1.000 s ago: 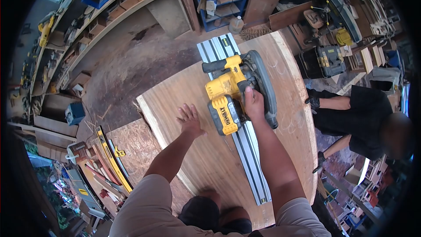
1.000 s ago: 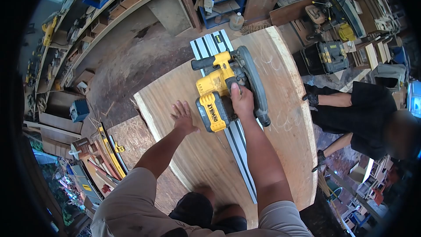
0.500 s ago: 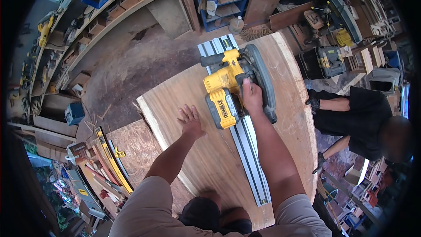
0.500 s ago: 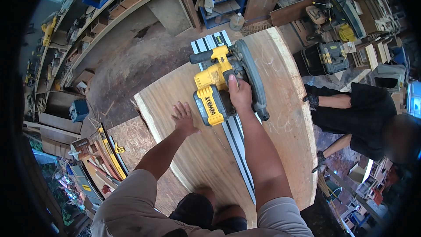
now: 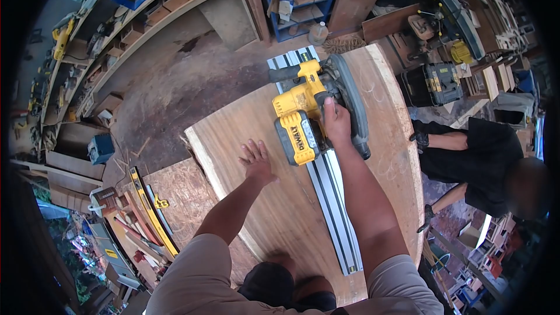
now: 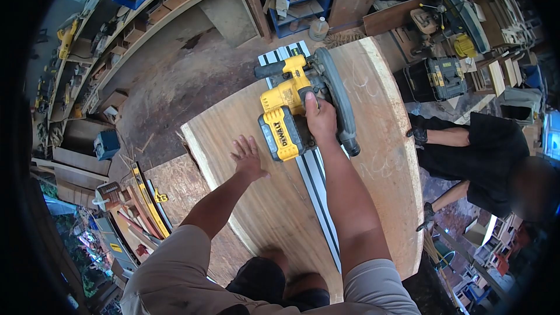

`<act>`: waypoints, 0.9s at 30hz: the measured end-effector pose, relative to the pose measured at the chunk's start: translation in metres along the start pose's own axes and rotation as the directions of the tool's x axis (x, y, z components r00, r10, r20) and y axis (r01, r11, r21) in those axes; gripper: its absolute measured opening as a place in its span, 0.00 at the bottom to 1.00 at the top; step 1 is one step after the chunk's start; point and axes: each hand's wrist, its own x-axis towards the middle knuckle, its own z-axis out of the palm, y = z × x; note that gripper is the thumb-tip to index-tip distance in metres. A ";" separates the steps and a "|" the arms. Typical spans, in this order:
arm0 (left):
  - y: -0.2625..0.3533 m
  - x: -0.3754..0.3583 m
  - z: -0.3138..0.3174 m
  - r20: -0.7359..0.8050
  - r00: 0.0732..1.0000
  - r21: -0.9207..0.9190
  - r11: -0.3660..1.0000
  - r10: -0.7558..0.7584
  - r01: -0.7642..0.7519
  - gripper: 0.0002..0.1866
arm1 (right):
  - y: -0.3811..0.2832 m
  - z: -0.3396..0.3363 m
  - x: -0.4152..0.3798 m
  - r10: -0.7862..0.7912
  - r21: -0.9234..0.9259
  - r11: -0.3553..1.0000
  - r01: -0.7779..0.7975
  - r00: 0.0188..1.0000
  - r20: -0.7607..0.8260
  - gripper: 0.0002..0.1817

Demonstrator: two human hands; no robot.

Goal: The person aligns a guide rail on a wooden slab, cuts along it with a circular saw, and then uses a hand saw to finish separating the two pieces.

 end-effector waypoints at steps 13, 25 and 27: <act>0.009 -0.006 0.005 0.021 1.000 0.033 0.999 -0.008 0.008 0.76 | 0.011 0.009 0.011 -0.025 -0.001 1.000 0.025 0.998 -0.063 0.38; 0.012 0.003 0.025 0.005 1.000 0.004 1.000 -0.012 0.012 0.78 | 0.016 0.012 0.020 0.001 0.009 1.000 -0.001 1.000 -0.030 0.39; 0.013 0.000 0.025 0.010 1.000 0.003 1.000 -0.013 0.013 0.78 | 0.016 0.012 0.021 0.001 0.006 1.000 0.000 0.999 -0.035 0.39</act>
